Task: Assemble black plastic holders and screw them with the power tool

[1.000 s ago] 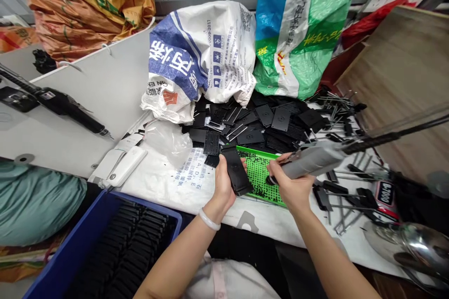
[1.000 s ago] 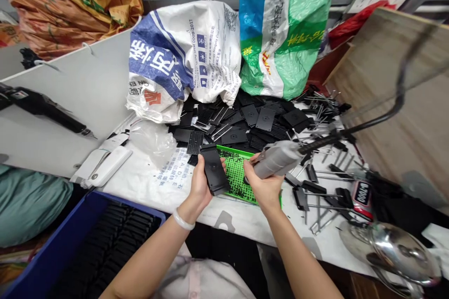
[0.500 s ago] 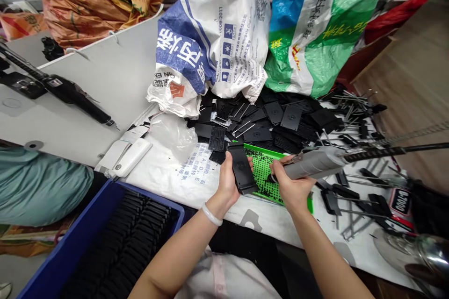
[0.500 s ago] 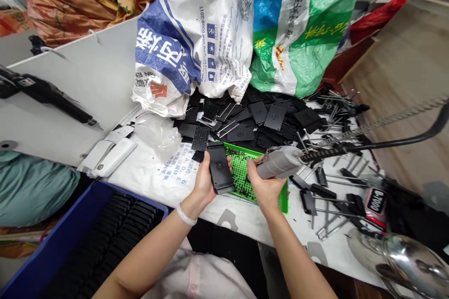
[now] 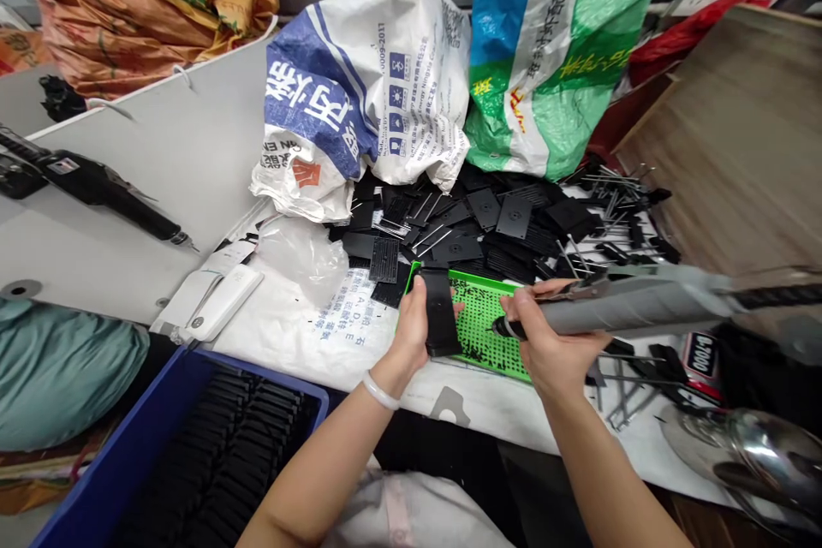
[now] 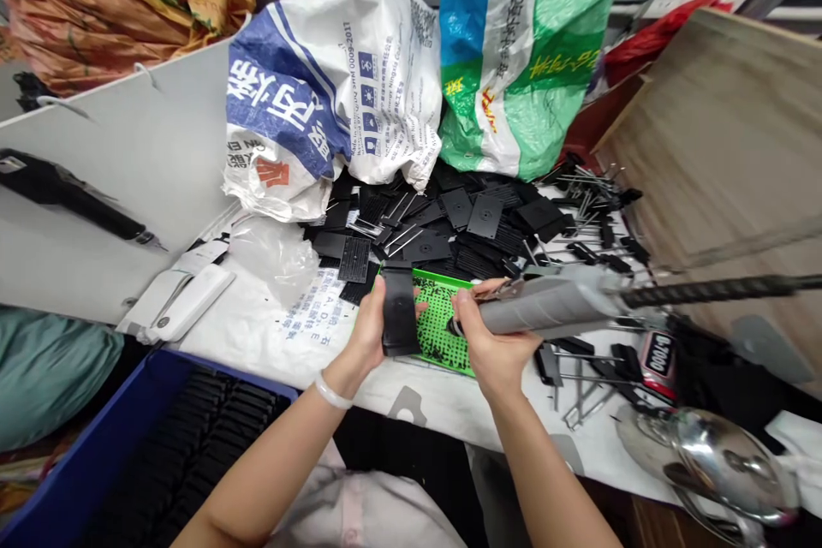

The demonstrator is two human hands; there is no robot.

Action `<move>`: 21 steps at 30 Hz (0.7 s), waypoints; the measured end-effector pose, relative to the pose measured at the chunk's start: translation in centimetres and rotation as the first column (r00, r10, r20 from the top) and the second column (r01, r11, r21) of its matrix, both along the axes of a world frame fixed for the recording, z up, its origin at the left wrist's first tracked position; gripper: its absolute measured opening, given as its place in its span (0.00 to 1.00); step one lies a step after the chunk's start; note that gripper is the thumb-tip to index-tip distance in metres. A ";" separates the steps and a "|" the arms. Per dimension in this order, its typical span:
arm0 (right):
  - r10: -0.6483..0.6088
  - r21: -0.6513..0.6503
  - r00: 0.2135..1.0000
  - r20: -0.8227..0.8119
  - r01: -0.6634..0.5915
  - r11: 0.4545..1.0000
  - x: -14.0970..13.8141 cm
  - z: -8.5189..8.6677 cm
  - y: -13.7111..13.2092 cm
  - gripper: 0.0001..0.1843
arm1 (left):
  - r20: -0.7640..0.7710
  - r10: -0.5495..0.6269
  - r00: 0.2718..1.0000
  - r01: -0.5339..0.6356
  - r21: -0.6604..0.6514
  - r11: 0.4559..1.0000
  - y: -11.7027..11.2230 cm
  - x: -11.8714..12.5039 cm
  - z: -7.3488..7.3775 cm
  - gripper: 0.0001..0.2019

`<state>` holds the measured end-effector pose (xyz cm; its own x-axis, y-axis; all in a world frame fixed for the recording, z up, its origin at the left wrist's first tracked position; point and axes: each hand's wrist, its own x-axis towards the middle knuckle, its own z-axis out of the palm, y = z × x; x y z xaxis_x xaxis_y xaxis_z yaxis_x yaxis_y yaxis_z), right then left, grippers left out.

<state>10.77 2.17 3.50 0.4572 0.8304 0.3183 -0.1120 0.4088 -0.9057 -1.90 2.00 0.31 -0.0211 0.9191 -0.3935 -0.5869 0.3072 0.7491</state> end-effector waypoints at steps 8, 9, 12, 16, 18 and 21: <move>-0.045 -0.155 0.991 0.123 0.064 0.986 -0.8 -4.1 1.4 0.16 | 0.091 0.100 0.991 -0.099 -0.012 0.995 0.4 -1.3 -1.0 0.33; -0.036 -0.165 0.991 0.132 0.057 0.985 -1.0 -4.0 1.4 0.16 | 0.091 0.109 0.990 -0.108 -0.013 0.994 0.3 -1.2 -1.2 0.32; -0.020 -0.187 0.991 0.133 0.045 0.981 -1.4 -3.7 1.3 0.15 | 0.095 0.102 0.990 -0.103 0.013 0.995 0.3 -1.0 -1.3 0.32; -0.035 -0.190 0.988 0.148 0.063 0.980 -1.4 -3.9 1.3 0.15 | 0.106 0.103 0.989 -0.104 0.008 0.995 0.4 -1.0 -1.2 0.33; -0.018 -0.197 0.985 0.169 0.051 0.979 -1.2 -3.7 1.4 0.14 | 0.103 0.102 0.989 -0.102 -0.004 0.995 0.4 -1.0 -1.0 0.33; -0.006 -0.139 0.994 0.110 0.021 0.990 -1.0 -2.1 1.4 0.15 | 0.104 0.106 0.989 -0.106 -0.008 0.994 0.3 -0.8 -0.9 0.32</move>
